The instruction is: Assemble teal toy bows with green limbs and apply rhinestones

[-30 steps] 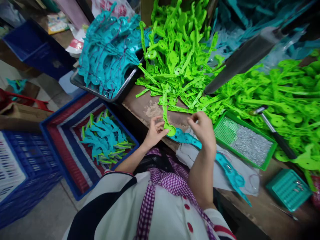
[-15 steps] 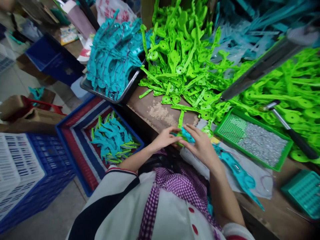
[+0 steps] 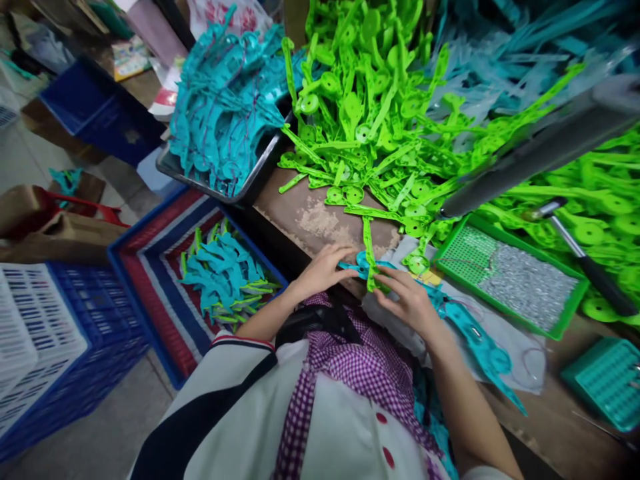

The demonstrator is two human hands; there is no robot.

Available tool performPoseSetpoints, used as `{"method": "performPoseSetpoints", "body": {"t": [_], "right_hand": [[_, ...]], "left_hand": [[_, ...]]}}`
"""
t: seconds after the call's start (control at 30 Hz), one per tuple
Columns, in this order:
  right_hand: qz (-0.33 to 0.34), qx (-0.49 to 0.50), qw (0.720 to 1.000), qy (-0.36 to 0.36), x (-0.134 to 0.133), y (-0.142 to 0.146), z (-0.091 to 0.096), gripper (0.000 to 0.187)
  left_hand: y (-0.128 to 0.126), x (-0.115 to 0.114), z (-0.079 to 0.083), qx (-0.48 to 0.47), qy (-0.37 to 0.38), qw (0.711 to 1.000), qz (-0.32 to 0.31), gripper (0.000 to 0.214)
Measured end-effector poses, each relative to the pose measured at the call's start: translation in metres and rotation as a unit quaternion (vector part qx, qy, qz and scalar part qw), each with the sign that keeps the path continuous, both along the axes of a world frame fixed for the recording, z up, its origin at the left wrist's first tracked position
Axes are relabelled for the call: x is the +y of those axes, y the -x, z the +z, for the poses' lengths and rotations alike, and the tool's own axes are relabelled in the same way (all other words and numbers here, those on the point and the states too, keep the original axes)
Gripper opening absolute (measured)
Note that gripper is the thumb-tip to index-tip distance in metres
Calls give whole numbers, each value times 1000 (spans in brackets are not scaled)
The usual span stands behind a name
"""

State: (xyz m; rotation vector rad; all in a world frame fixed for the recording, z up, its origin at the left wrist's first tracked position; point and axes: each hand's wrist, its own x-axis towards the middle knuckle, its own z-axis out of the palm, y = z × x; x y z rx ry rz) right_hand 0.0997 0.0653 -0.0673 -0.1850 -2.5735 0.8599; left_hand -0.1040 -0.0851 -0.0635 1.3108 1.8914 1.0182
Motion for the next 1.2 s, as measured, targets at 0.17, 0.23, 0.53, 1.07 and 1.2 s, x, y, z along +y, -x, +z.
{"method": "performPoseSetpoints", "body": {"t": [0.17, 0.23, 0.53, 1.07, 1.2], "right_hand": [[30, 4, 1000, 3, 24, 21, 3, 24], [38, -7, 999, 14, 29, 32, -1, 24], [29, -48, 996, 70, 33, 50, -12, 35], [72, -161, 973, 150, 32, 50, -6, 49], [2, -156, 978, 141, 21, 49, -10, 55]], "left_hand": [[9, 0, -20, 115, 12, 991, -63, 28], [5, -1, -27, 112, -5, 992, -58, 26], [11, -2, -34, 64, -29, 997, -44, 30], [10, -2, -37, 33, -15, 999, 37, 31], [8, -2, -38, 34, -10, 998, 56, 28]]}}
